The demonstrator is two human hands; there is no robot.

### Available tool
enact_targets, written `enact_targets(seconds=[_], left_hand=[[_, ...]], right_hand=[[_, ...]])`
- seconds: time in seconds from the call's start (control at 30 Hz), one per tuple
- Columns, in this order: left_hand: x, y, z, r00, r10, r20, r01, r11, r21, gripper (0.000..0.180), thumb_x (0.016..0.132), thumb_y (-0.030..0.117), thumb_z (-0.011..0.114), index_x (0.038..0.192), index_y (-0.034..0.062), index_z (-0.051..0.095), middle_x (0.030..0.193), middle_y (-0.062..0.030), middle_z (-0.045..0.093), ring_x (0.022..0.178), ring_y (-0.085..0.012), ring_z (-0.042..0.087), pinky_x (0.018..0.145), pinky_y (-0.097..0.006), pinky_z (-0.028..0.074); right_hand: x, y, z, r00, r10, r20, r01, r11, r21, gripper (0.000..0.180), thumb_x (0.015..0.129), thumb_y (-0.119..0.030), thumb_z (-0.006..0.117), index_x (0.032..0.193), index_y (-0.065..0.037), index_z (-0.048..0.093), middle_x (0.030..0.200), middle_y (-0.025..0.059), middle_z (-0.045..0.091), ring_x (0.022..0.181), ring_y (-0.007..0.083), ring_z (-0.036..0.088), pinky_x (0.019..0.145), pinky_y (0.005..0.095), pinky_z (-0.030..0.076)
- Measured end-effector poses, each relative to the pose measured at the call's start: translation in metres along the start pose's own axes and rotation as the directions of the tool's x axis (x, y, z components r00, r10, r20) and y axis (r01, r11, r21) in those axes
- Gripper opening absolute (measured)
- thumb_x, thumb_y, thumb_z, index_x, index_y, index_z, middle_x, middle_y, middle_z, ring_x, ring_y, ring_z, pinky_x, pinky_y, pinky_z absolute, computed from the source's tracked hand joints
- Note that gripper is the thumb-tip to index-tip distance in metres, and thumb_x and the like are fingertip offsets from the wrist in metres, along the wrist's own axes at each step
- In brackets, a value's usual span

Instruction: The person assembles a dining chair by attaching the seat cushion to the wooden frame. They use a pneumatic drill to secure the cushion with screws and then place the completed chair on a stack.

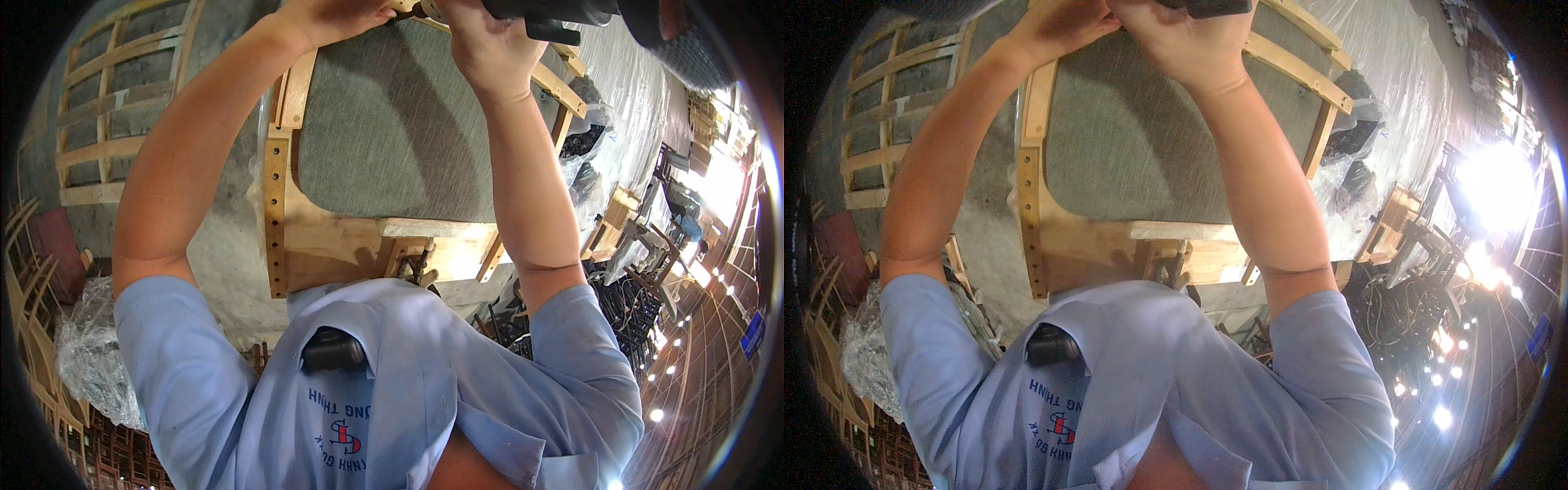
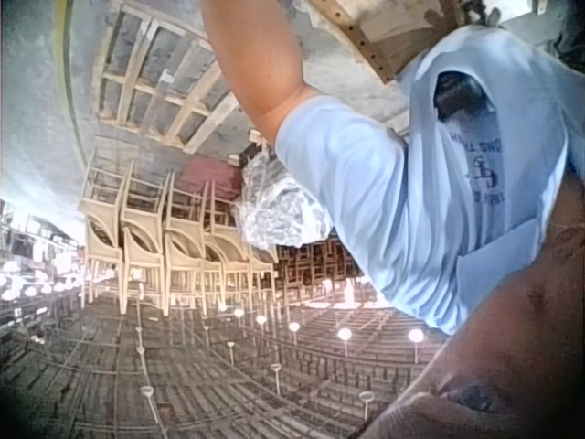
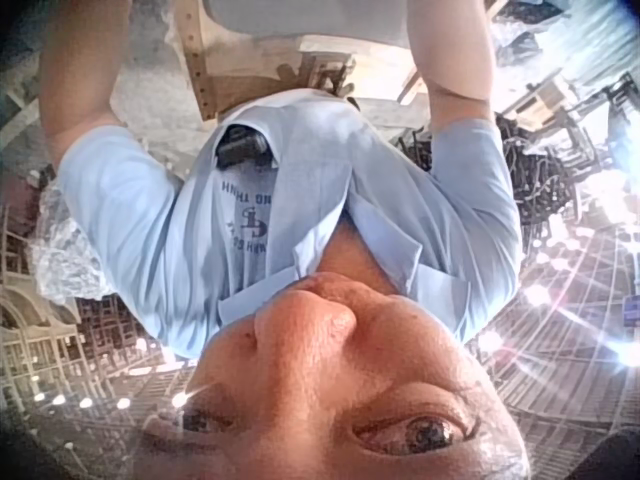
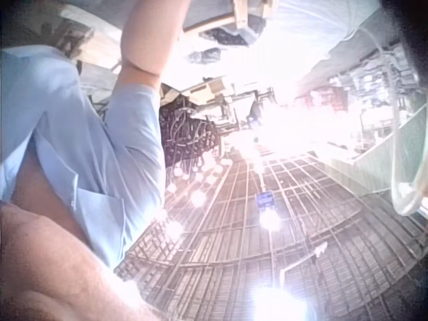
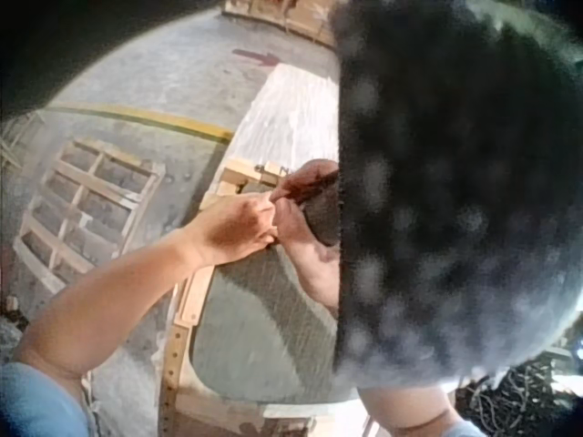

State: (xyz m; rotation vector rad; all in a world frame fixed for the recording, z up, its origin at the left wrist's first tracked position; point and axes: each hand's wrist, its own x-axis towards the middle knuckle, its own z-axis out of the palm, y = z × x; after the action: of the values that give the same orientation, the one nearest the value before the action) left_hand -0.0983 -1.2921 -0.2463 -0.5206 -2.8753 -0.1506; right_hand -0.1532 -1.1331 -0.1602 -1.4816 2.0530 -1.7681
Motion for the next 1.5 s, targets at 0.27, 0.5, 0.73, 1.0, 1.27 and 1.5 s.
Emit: enact_targets(seconds=[0.27, 0.5, 0.73, 1.0, 1.27, 1.5], left_hand=[[0.002, -0.004, 0.015, 0.948, 0.076, -0.31, -0.116, 0.987, -0.113, 0.011, 0.087, 0.017, 0.068, 0.092, 0.0084, 0.073, 0.1, -0.0085, 0.07, 0.106, -0.0206, 0.064, 0.094, -0.033, 0.053], [-0.003, 0.0, 0.008, 0.999, 0.053, -0.012, -0.052, 0.992, 0.113, 0.014, 0.088, 0.02, 0.067, 0.096, 0.0101, 0.072, 0.107, -0.0073, 0.069, 0.107, -0.022, 0.063, 0.094, -0.033, 0.053], [-0.003, -0.004, 0.019, 0.99, 0.082, -0.118, -0.084, 0.996, -0.017, 0.015, 0.088, 0.022, 0.067, 0.098, 0.0122, 0.071, 0.106, -0.0061, 0.07, 0.111, -0.0204, 0.061, 0.097, -0.033, 0.051], [-0.002, -0.005, 0.019, 0.995, 0.034, -0.093, -0.041, 0.997, -0.072, 0.011, 0.087, 0.018, 0.068, 0.094, 0.0106, 0.071, 0.104, -0.0078, 0.07, 0.103, -0.0223, 0.066, 0.089, -0.034, 0.056], [-0.002, -0.004, 0.015, 0.995, -0.074, -0.074, 0.054, 0.97, -0.237, 0.015, 0.089, 0.016, 0.066, 0.099, 0.0063, 0.07, 0.105, -0.0111, 0.07, 0.1, -0.0259, 0.068, 0.088, -0.036, 0.057], [-0.004, -0.003, 0.02, 0.987, -0.127, -0.099, 0.084, 0.93, -0.358, 0.022, 0.093, 0.014, 0.061, 0.113, 0.0052, 0.064, 0.11, -0.0126, 0.068, 0.099, -0.0256, 0.067, 0.085, -0.035, 0.056]], right_hand=[[-0.001, 0.011, 0.007, 0.999, -0.024, -0.048, 0.029, 0.995, 0.095, 0.021, 0.097, -0.013, 0.068, 0.111, -0.002, 0.058, 0.098, 0.0063, 0.064, 0.091, 0.0133, 0.062, 0.082, 0.0287, 0.05], [-0.006, 0.0, 0.012, 0.993, 0.031, -0.112, -0.025, 0.998, 0.063, 0.015, 0.095, -0.01, 0.068, 0.106, -0.003, 0.061, 0.09, 0.0038, 0.063, 0.082, 0.0116, 0.06, 0.074, 0.0271, 0.05], [0.003, 0.007, 0.005, 0.993, -0.067, -0.099, 0.045, 0.978, -0.204, 0.011, 0.09, -0.005, 0.069, 0.099, -0.002, 0.063, 0.086, 0.0042, 0.06, 0.079, 0.0141, 0.058, 0.072, 0.03, 0.049], [0.002, 0.007, 0.005, 0.991, -0.115, -0.075, 0.098, 0.973, -0.209, 0.011, 0.092, -0.006, 0.069, 0.1, -0.003, 0.063, 0.084, 0.0023, 0.058, 0.077, 0.0131, 0.056, 0.07, 0.0294, 0.048], [0.001, 0.01, 0.01, 0.99, -0.105, -0.097, 0.089, 0.983, -0.159, 0.013, 0.092, -0.007, 0.071, 0.101, -0.003, 0.063, 0.083, 0.001, 0.057, 0.075, 0.0118, 0.055, 0.069, 0.028, 0.047], [0.001, 0.01, 0.014, 0.99, -0.103, -0.099, 0.084, 0.981, -0.174, 0.014, 0.092, -0.008, 0.072, 0.102, -0.003, 0.064, 0.083, 0.0006, 0.058, 0.074, 0.0115, 0.055, 0.069, 0.0277, 0.047]])
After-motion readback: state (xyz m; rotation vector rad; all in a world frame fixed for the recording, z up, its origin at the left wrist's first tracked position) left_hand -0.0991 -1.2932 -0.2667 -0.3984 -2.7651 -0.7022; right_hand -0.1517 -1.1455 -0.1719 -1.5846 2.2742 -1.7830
